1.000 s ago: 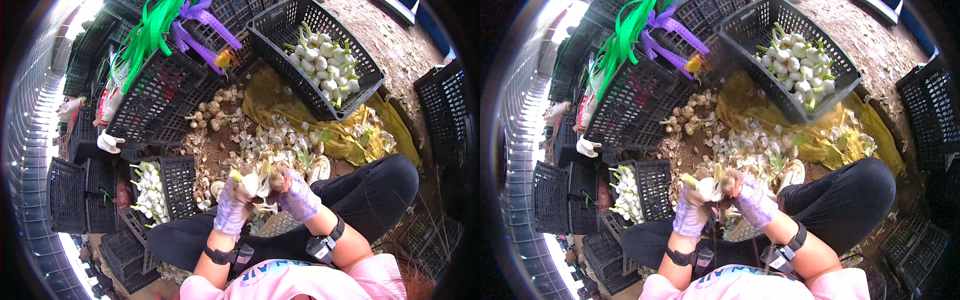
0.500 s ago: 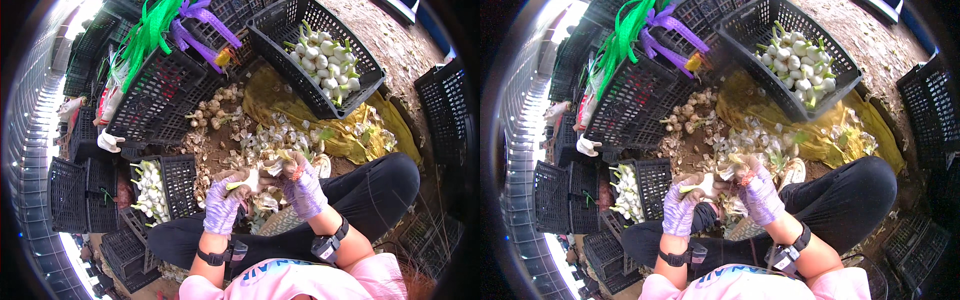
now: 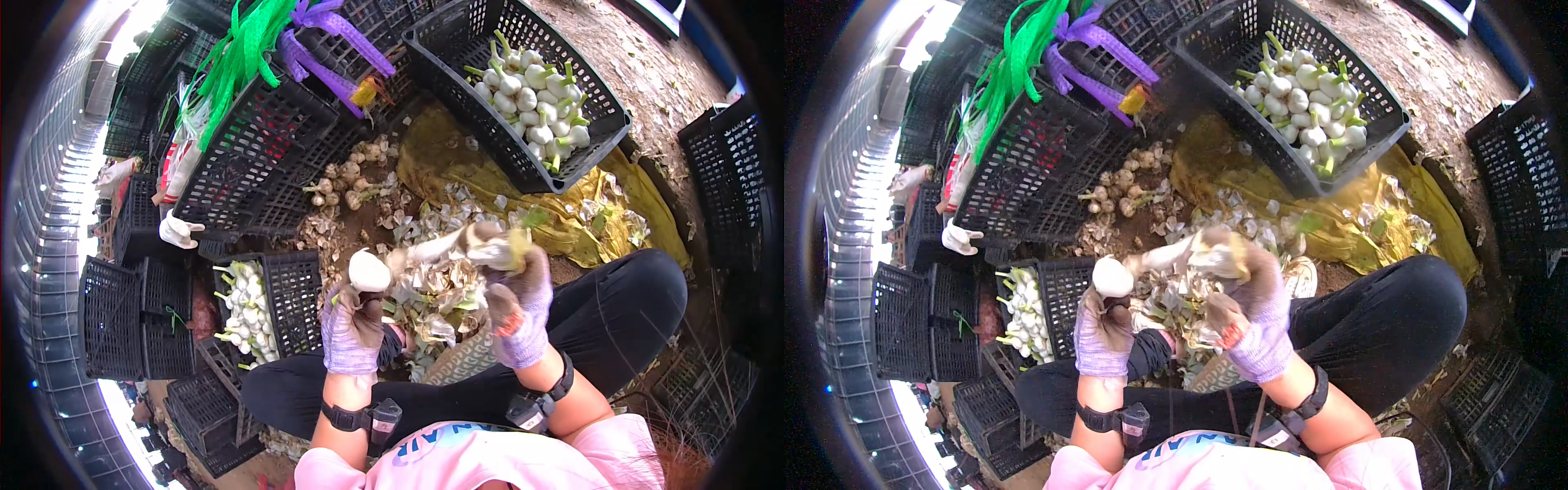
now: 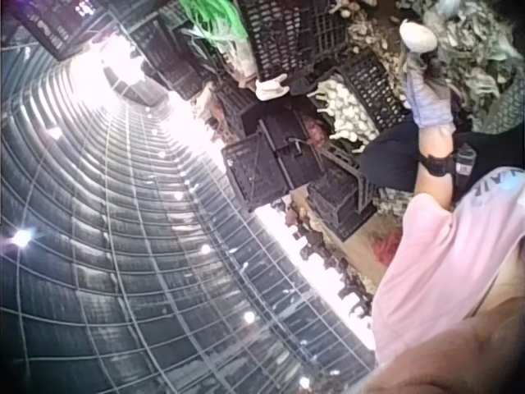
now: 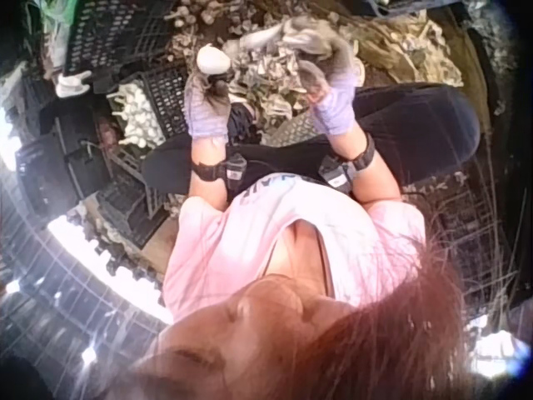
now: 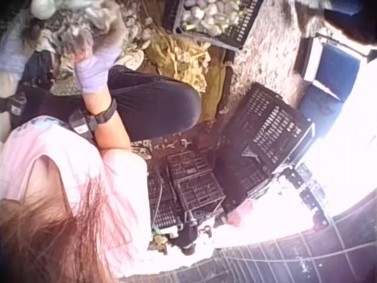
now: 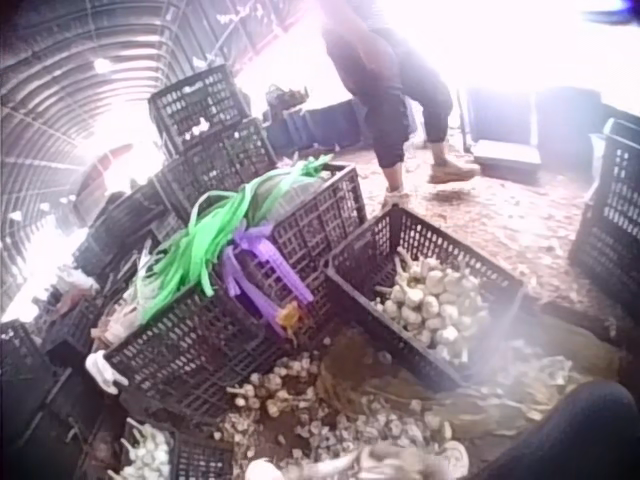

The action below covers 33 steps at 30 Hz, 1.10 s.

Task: The person sits on the floor and peels garlic bulbs by hand, removing the outer skins and roots. They place the cleaned garlic into a black crate and later transfer the contents into a large blue barrel. Finally, they gather the discarded skins into a sack.

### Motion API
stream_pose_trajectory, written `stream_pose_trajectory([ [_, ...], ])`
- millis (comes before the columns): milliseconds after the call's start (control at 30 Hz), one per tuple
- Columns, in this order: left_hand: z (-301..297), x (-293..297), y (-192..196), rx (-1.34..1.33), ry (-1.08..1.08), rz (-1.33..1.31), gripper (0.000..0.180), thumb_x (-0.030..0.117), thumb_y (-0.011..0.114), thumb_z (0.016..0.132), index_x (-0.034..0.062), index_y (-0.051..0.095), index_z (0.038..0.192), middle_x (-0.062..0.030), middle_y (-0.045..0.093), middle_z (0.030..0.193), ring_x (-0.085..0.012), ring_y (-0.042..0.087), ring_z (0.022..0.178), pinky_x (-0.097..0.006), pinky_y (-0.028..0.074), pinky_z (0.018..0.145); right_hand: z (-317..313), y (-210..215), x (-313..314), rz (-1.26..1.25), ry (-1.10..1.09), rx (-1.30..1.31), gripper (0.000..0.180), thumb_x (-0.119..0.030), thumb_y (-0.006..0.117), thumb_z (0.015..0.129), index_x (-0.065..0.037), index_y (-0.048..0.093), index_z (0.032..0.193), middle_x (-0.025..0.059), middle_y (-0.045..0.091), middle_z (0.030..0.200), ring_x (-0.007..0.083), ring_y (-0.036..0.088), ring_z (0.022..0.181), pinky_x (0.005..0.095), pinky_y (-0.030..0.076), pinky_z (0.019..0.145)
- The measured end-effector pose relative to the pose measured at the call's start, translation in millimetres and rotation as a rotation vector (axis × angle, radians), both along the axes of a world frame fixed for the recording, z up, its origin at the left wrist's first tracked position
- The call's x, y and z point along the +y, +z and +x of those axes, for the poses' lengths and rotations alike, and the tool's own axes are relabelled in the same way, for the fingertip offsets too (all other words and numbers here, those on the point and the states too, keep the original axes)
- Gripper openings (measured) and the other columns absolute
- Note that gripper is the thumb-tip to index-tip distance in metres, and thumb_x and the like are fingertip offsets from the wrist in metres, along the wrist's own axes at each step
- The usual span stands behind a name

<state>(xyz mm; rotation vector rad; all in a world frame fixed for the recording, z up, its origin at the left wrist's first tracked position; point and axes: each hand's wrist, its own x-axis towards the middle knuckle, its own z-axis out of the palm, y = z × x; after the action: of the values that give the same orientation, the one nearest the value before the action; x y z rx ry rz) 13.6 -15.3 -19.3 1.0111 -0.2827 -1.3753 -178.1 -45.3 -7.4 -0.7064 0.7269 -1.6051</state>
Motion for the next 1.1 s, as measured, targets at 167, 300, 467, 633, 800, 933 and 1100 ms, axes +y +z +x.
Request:
stream_pose_trajectory([
  [167, 4, 10, -10, 0.102, 0.032, 0.092, 0.026, 0.025, 0.067, 0.078, 0.0039, 0.054, 0.088, -0.0126, 0.057, 0.099, -0.0202, 0.061, 0.082, -0.023, 0.055, 0.064, -14, -1, -8, -0.252, 0.124, 0.867, 0.077, -0.030, 0.071, 0.067, 0.003, 0.036, 0.126, 0.0215, 0.047, 0.117, 0.0340, 0.044, 0.112, 0.0431, 0.029, 0.099],
  [300, -11, 10, 1, -0.170, -0.099, 0.077, 0.051, 0.034, 0.068, 0.076, 0.0010, 0.048, 0.110, -0.0132, 0.055, 0.108, -0.0220, 0.059, 0.089, -0.031, 0.054, 0.072, -3, -24, -1, -0.266, 0.281, 1.011, 0.066, -0.039, 0.068, 0.070, -0.001, 0.045, 0.119, 0.0200, 0.049, 0.112, 0.0368, 0.047, 0.104, 0.0418, 0.036, 0.092],
  [467, -15, 15, -2, -0.296, -0.243, 0.028, 0.047, 0.029, 0.069, 0.076, 0.0027, 0.048, 0.109, -0.0131, 0.057, 0.104, -0.0224, 0.060, 0.086, -0.033, 0.053, 0.070, 2, -30, -1, -0.204, 0.415, 0.759, 0.044, -0.026, 0.066, 0.074, -0.002, 0.050, 0.106, 0.0164, 0.053, 0.097, 0.0335, 0.052, 0.087, 0.0370, 0.044, 0.076],
  [633, 5, 18, -7, -0.308, -0.276, 0.021, 0.041, 0.027, 0.068, 0.078, 0.0032, 0.049, 0.106, -0.0116, 0.058, 0.101, -0.0202, 0.060, 0.083, -0.030, 0.051, 0.069, 10, -47, -6, 0.463, 0.360, 0.259, 0.022, -0.013, 0.060, 0.079, -0.004, 0.048, 0.096, -0.0007, 0.048, 0.073, 0.0066, 0.046, 0.067, 0.0223, 0.040, 0.059],
  [800, 64, 23, 11, -0.792, 0.018, 0.072, 0.030, 0.019, 0.066, 0.080, 0.0036, 0.053, 0.103, -0.0087, 0.056, 0.100, -0.0158, 0.055, 0.088, -0.027, 0.046, 0.078, 4, -68, -13, 0.383, 0.341, 0.341, 0.017, -0.009, 0.064, 0.078, -0.002, 0.050, 0.085, -0.0003, 0.050, 0.072, 0.0059, 0.046, 0.059, 0.0195, 0.040, 0.053],
  [933, 148, 41, 22, -1.540, 0.313, 0.366, 0.025, -0.006, 0.055, 0.072, 0.0006, 0.057, 0.096, -0.0113, 0.055, 0.100, -0.0200, 0.052, 0.093, -0.031, 0.042, 0.086, 19, -67, -11, 0.346, 0.390, 0.584, 0.015, -0.004, 0.066, 0.071, -0.001, 0.055, 0.081, 0.0046, 0.055, 0.071, 0.0121, 0.053, 0.064, 0.0257, 0.045, 0.059],
  [1100, 148, -5, 9, -1.806, 0.055, 0.341, 0.029, -0.003, 0.058, 0.069, 0.0022, 0.058, 0.097, -0.0133, 0.055, 0.101, -0.0259, 0.049, 0.101, -0.035, 0.037, 0.092, 21, -91, -10, 0.355, 0.604, 0.505, 0.043, 0.006, 0.057, 0.071, -0.001, 0.054, 0.114, 0.0154, 0.062, 0.101, 0.0193, 0.060, 0.087, 0.0302, 0.047, 0.075],
])
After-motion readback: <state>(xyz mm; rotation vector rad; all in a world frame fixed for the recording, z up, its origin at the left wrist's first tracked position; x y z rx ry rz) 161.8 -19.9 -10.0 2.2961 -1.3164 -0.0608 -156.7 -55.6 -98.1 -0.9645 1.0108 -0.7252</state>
